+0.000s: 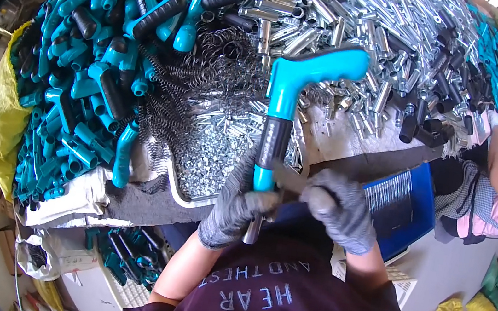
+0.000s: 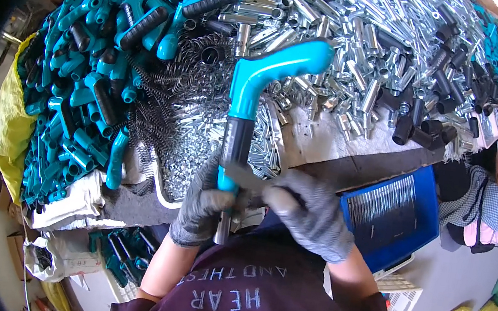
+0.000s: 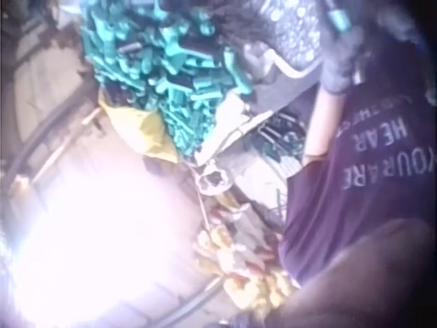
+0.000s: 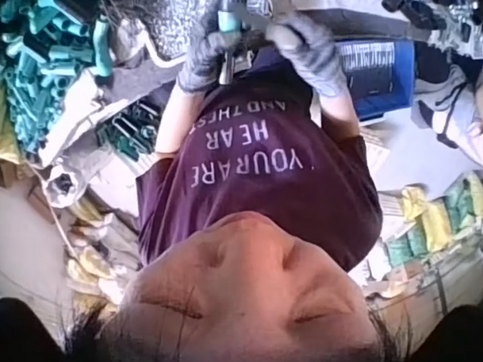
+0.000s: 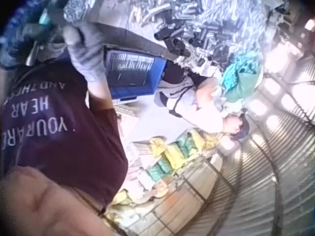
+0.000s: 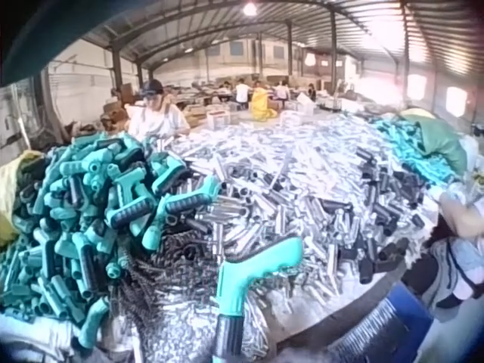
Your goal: Assembling hardware components, specifically plastic handles and metal tubes, at a manufacturing workbench.
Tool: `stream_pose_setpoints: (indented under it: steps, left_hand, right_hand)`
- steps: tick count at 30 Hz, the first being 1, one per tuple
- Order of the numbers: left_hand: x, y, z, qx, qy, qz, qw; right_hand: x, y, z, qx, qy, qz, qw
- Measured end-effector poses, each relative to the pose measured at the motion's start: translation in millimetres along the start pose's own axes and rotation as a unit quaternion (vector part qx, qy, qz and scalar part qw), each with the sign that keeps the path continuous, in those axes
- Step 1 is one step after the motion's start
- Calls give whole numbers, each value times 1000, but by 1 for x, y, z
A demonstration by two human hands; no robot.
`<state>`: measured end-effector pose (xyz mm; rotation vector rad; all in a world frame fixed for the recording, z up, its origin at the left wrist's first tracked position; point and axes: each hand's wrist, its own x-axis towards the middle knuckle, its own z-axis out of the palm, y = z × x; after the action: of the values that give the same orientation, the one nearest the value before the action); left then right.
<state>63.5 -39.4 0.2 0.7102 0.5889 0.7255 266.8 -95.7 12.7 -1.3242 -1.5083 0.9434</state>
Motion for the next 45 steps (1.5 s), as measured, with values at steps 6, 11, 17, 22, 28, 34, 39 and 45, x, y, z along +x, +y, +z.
stream_pose_setpoints:
  steps: [6,11,17,22,28,34,39,45]
  left_hand:
    - [-12,6,3,112,19,-4,994]
    - [-16,12,5,148,35,-31,988]
    - [-18,13,6,185,14,-27,982]
    - [-13,0,6,250,28,1,968]
    - [-7,-7,12,190,107,22,976]
    - [-2,12,14,88,138,71,984]
    - [18,20,28,113,146,113,976]
    - [45,14,65,175,38,158,971]
  right_hand:
    - [17,-2,17,-43,-56,-29,997]
    - [16,0,20,-50,-44,-44,997]
    - [19,-3,13,-35,-87,-22,995]
    - [17,-13,14,0,-14,18,1000]
    - [9,-6,3,170,81,57,980]
    - [11,42,-12,-227,123,117,959]
    - [9,64,-9,-331,126,65,933]
    - [13,44,-5,-12,192,14,981]
